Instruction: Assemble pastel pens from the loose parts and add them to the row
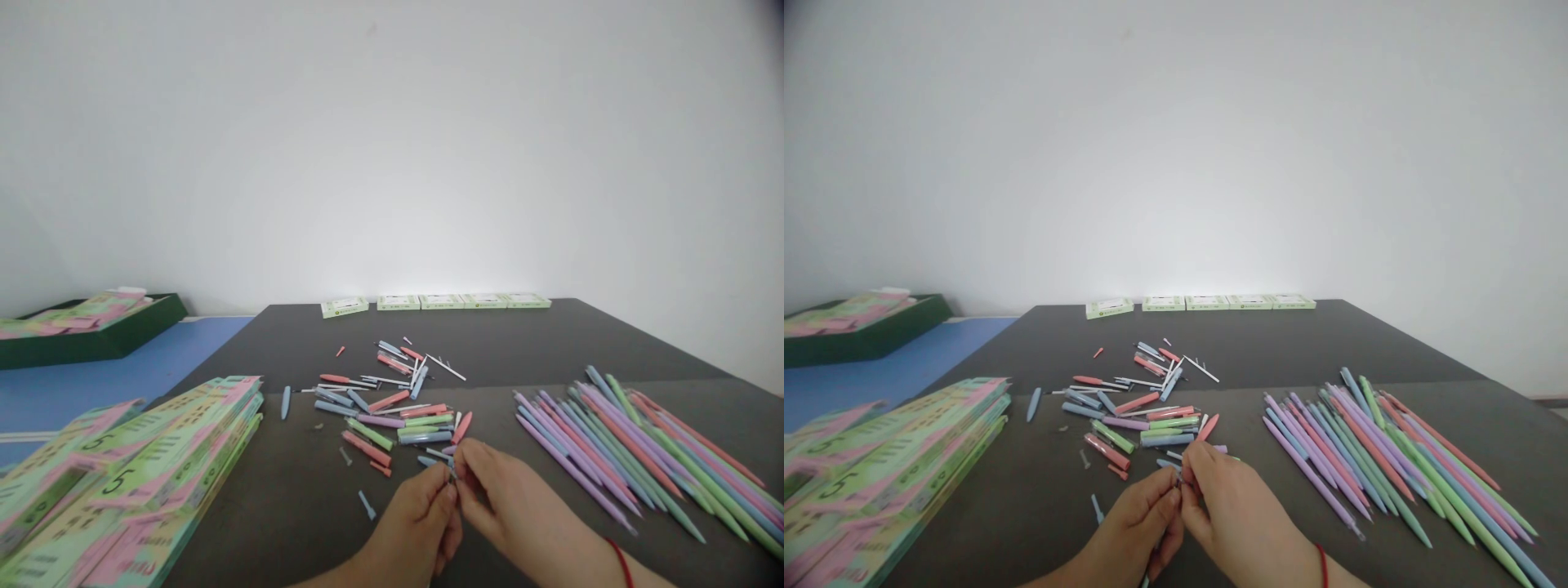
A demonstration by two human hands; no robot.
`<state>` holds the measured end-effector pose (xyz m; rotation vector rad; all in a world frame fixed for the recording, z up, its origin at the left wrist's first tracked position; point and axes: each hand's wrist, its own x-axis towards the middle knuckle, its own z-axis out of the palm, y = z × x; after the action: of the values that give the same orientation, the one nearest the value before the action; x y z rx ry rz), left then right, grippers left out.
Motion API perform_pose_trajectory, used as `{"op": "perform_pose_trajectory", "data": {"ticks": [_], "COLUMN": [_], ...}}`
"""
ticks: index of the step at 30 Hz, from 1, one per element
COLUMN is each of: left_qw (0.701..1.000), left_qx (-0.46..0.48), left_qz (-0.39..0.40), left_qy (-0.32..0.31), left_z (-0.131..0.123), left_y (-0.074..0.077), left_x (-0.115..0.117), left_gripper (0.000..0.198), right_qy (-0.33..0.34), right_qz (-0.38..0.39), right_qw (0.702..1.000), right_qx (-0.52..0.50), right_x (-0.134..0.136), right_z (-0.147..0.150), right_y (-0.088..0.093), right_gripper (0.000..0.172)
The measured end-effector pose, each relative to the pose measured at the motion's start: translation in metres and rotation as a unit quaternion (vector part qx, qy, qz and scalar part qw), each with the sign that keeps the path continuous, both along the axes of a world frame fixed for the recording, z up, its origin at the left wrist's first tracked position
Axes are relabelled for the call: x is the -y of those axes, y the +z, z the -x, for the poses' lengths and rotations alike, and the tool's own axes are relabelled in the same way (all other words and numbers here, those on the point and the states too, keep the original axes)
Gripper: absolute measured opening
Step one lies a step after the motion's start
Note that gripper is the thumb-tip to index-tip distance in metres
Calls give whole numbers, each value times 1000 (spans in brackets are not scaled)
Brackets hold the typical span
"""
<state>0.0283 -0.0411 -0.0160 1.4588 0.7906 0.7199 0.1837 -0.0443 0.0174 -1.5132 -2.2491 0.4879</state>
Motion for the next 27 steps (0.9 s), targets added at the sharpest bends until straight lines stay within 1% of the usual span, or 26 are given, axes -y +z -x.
{"op": "perform_pose_trajectory", "data": {"ticks": [3, 6, 8, 10, 12, 14, 15, 17, 18, 19, 20, 21, 23, 25, 27], "left_qw": [1000, 1000, 1000, 1000, 999, 999, 998, 997, 996, 996, 996, 996, 996, 997, 998], "left_qx": [-14, -17, -11, 0, 12, 22, 26, 34, 38, 40, 41, 40, 34, 24, 11], "left_qz": [3, 9, 19, 28, 32, 44, 53, 69, 75, 80, 82, 81, 76, 68, 59], "left_qy": [8, 10, 11, 8, 2, 0, -3, -9, -11, -12, -13, -14, -20, -22, -17], "left_z": [-1, -1, -1, -1, 0, 1, 1, 2, 2, 2, 3, 3, 3, 3, 3], "left_y": [0, -1, -1, -1, -1, -1, -1, 0, 0, 0, 0, 0, 1, 1, 2], "left_x": [1, 1, 1, 0, 0, 0, 0, -1, -1, -1, -2, -2, -2, -1, 0], "left_gripper": [31, 30, 28, 25, 25, 26, 26, 26, 26, 26, 26, 26, 25, 25, 26], "right_qy": [-6, -2, 16, 39, 49, 39, 26, -3, -13, -19, -20, -19, -11, 5, 30], "right_qz": [-12, 5, 24, 34, 48, 107, 151, 232, 259, 273, 279, 282, 279, 276, 275], "right_qw": [999, 999, 1000, 996, 985, 966, 949, 895, 865, 839, 823, 814, 810, 814, 825], "right_qx": [35, 34, -5, -76, -155, -231, -276, -381, -431, -470, -495, -508, -515, -510, -493], "right_x": [0, -1, -2, -5, -8, -11, -12, -13, -13, -13, -13, -13, -12, -11, -9], "right_z": [1, 1, -2, -6, -11, -14, -15, -15, -14, -13, -12, -11, -9, -8, -6], "right_y": [-5, -7, -6, -2, 2, 6, 7, 7, 7, 7, 6, 6, 5, 4, 3], "right_gripper": [8, 13, 18, 22, 24, 29, 30, 33, 33, 33, 33, 32, 32, 31, 32]}}
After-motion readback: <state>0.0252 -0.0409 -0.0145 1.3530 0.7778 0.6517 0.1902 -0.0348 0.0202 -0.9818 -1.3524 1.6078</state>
